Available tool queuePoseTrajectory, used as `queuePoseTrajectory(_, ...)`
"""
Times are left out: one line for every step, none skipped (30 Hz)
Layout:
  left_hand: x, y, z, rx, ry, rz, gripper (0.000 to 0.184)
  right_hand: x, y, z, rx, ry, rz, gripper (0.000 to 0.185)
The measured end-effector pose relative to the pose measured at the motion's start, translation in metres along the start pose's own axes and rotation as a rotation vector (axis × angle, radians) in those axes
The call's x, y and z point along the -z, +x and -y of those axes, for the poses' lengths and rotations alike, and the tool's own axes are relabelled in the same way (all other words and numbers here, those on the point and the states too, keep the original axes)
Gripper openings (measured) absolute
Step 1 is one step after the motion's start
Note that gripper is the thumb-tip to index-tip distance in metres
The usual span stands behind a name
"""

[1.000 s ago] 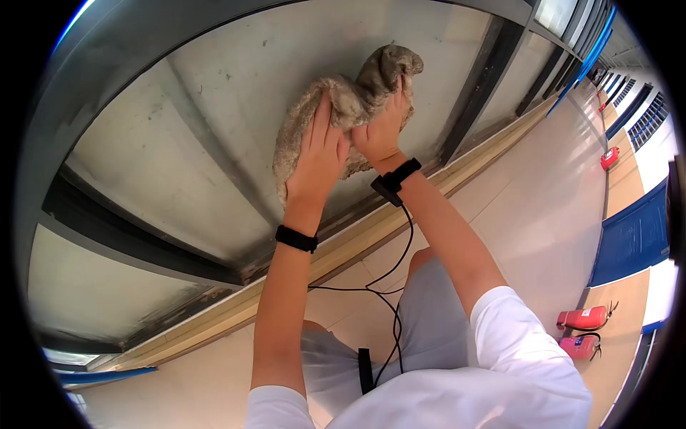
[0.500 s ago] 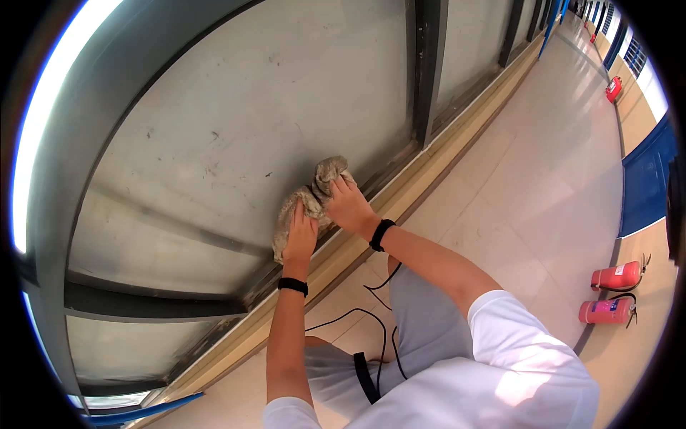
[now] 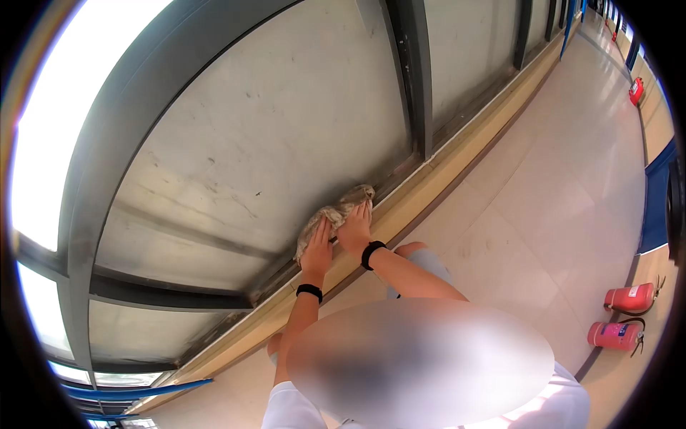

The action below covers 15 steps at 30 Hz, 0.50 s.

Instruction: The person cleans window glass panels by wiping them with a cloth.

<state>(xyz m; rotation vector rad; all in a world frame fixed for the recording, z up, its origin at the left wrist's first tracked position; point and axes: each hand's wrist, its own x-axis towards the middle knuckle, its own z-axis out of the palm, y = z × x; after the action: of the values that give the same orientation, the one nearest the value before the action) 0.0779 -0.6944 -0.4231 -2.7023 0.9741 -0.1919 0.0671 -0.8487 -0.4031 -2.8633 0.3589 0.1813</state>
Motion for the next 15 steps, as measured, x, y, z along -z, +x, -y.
queuePoseTrajectory(0.000, 0.001, -0.002, 0.015, 0.014, -0.002, 0.068, -0.004, 0.005, 0.000, -0.026, 0.019, 0.003, 0.050)
queuePoseTrajectory(0.001, 0.002, -0.002, 0.018, 0.020, -0.027, 0.070, -0.031, 0.017, 0.003, -0.052, 0.063, -0.033, 0.051)
queuePoseTrajectory(0.001, 0.002, -0.003, 0.021, 0.026, -0.047, 0.072, -0.036, 0.019, 0.006, -0.060, 0.079, -0.037, 0.052)
queuePoseTrajectory(0.002, 0.002, -0.004, 0.022, 0.033, -0.067, 0.074, -0.042, 0.021, 0.008, -0.068, 0.094, -0.041, 0.053)
queuePoseTrajectory(0.002, 0.002, -0.006, 0.010, 0.041, -0.085, 0.073, -0.048, 0.024, 0.007, -0.061, 0.080, -0.015, 0.054)
queuePoseTrajectory(0.005, 0.001, -0.009, 0.000, 0.047, -0.101, 0.073, -0.049, 0.023, 0.006, -0.053, 0.065, 0.014, 0.054)
queuePoseTrajectory(0.007, 0.000, -0.010, -0.004, 0.053, -0.119, 0.072, -0.049, 0.021, 0.007, -0.061, 0.139, -0.038, 0.054)
queuePoseTrajectory(0.011, 0.000, -0.009, 0.011, -0.006, -0.124, 0.073, -0.048, 0.020, 0.007, -0.071, 0.214, -0.093, 0.054)
queuePoseTrajectory(0.019, 0.001, -0.010, 0.025, -0.070, -0.130, 0.073, -0.041, 0.020, 0.005, -0.068, 0.309, -0.138, 0.053)
queuePoseTrajectory(0.031, 0.003, -0.012, 0.037, -0.138, -0.136, 0.073, -0.029, 0.017, 0.003, -0.062, 0.403, -0.184, 0.053)
queuePoseTrajectory(0.044, 0.007, -0.011, 0.032, -0.155, -0.154, 0.071, -0.016, 0.019, -0.002, -0.045, 0.521, -0.219, 0.053)
queuePoseTrajectory(0.064, 0.013, -0.006, 0.027, -0.172, -0.176, 0.069, 0.008, 0.019, -0.007, 0.006, 0.630, -0.291, 0.054)
queuePoseTrajectory(0.082, 0.022, -0.004, 0.036, -0.197, -0.221, 0.066, 0.032, 0.019, -0.012, 0.065, 0.734, -0.358, 0.055)
queuePoseTrajectory(0.102, 0.031, -0.002, 0.044, -0.222, -0.266, 0.064, 0.062, 0.017, -0.016, 0.159, 0.832, -0.458, 0.056)
queuePoseTrajectory(0.122, 0.044, -0.001, 0.063, -0.254, -0.337, 0.061, 0.076, 0.032, -0.018, 0.207, 0.976, -0.510, 0.058)
